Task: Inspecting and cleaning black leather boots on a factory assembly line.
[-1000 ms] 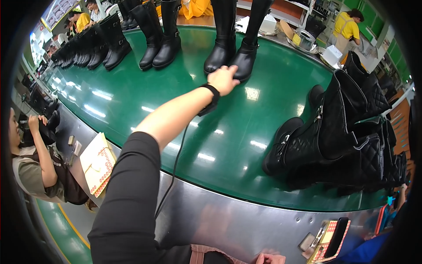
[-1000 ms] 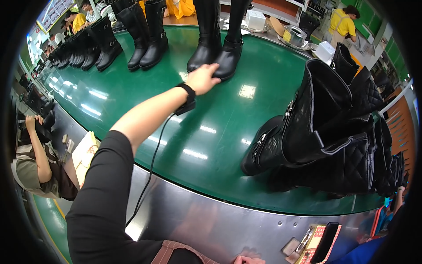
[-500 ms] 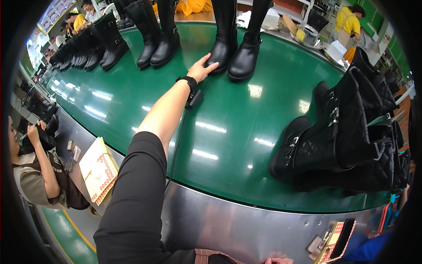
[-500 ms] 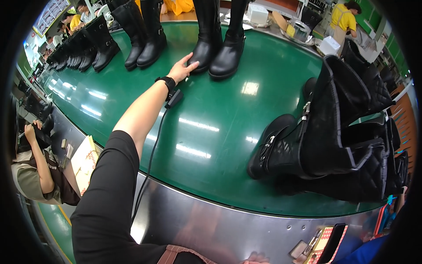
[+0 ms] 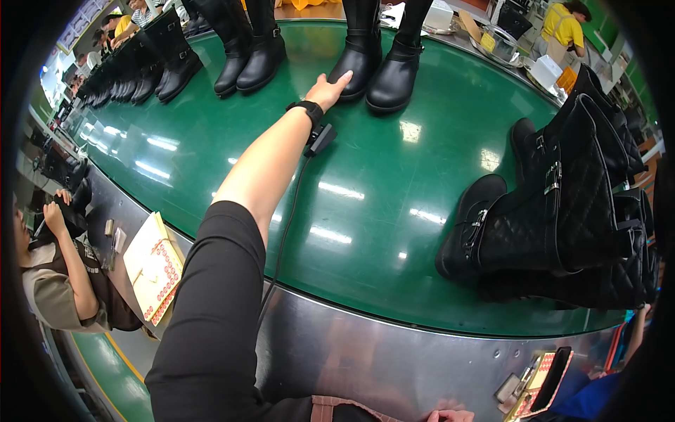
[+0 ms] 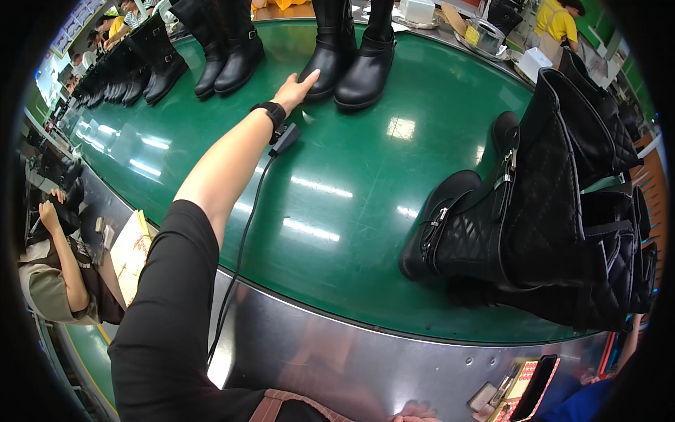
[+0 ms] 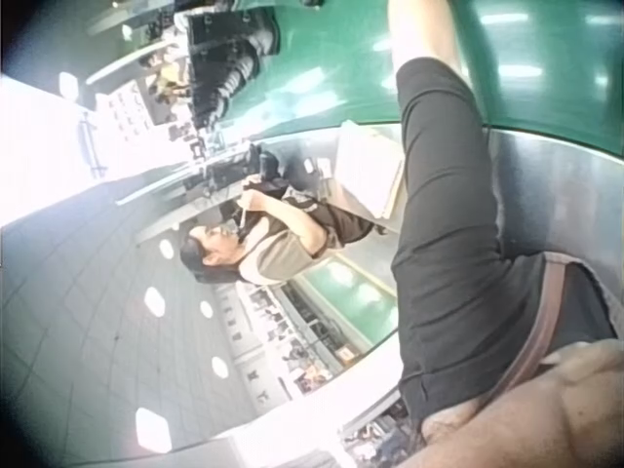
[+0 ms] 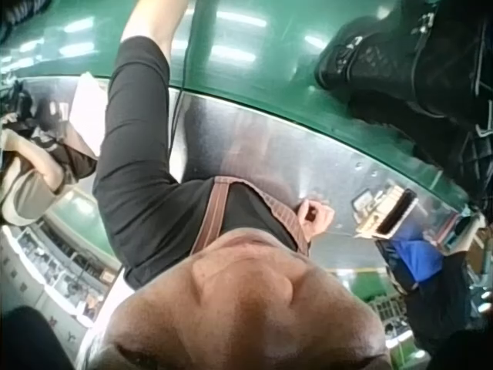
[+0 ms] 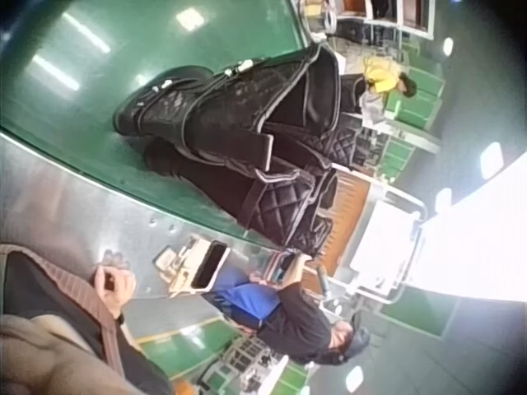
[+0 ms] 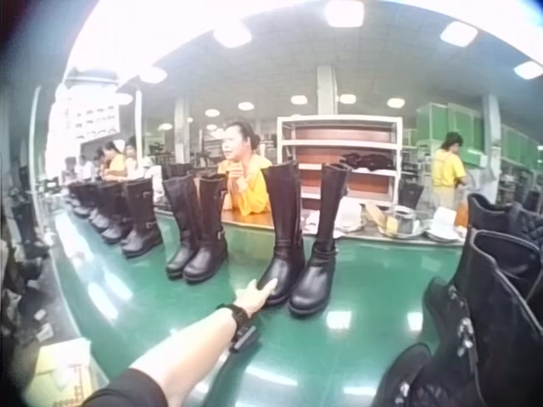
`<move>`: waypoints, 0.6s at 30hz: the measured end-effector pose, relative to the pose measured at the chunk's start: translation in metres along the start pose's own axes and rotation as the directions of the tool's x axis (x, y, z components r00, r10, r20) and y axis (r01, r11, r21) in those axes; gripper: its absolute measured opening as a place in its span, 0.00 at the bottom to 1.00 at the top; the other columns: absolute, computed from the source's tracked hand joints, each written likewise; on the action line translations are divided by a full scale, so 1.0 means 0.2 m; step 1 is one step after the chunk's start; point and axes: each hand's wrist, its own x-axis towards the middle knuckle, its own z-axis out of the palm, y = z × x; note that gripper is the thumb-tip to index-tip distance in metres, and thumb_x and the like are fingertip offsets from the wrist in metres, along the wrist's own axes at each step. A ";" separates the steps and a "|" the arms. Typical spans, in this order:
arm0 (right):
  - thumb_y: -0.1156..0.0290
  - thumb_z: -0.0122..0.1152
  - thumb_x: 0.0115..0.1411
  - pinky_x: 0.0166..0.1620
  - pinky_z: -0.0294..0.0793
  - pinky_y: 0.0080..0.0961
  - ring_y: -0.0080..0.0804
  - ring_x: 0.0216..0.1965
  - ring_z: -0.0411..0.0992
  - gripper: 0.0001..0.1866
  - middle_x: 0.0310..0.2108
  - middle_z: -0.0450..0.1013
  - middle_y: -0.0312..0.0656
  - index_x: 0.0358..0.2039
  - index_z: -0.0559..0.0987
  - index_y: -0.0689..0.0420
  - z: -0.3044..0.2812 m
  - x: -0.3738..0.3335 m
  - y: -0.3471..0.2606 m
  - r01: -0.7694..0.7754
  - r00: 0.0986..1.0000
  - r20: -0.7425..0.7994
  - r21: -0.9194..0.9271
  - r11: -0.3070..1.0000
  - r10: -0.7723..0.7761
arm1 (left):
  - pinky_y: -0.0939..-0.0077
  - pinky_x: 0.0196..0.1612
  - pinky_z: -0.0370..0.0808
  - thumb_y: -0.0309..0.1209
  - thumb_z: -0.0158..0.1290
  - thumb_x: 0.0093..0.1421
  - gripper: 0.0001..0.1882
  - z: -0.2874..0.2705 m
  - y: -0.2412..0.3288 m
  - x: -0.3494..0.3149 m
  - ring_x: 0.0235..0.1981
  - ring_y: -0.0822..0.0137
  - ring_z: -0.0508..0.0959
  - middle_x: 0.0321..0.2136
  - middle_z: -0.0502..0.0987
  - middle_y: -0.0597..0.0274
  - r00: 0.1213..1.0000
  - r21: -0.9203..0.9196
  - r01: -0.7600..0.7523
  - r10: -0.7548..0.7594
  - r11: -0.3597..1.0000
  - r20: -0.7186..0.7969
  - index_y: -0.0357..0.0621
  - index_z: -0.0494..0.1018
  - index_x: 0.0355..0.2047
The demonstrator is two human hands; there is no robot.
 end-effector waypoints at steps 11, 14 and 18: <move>0.78 0.73 0.49 0.26 0.68 0.27 0.32 0.25 0.66 0.10 0.26 0.69 0.39 0.29 0.79 0.53 -0.02 0.03 0.01 0.108 0.994 0.030 -0.019 0.994 -0.107 | 0.56 0.54 0.71 0.54 0.35 0.70 0.34 0.01 -0.09 0.12 0.52 0.47 0.77 0.47 0.79 0.40 0.997 -0.053 0.018 -0.022 0.998 -0.077 0.31 0.76 0.46; 0.78 0.72 0.49 0.26 0.67 0.27 0.32 0.24 0.66 0.10 0.27 0.68 0.39 0.30 0.79 0.53 -0.01 0.02 0.01 0.101 0.995 0.019 -0.017 0.995 -0.101 | 0.57 0.56 0.69 0.68 0.44 0.61 0.51 0.02 -0.03 0.08 0.58 0.49 0.73 0.56 0.72 0.40 1.000 -0.119 -0.016 0.017 0.993 0.007 0.29 0.59 0.64; 0.77 0.72 0.50 0.26 0.67 0.27 0.32 0.24 0.66 0.10 0.27 0.67 0.41 0.30 0.78 0.53 -0.01 0.01 0.01 0.028 0.999 0.023 -0.009 1.000 -0.028 | 0.48 0.64 0.59 0.66 0.37 0.64 0.46 0.04 0.05 -0.05 0.63 0.41 0.67 0.60 0.68 0.38 0.998 0.224 0.065 -0.061 0.972 -0.023 0.42 0.52 0.69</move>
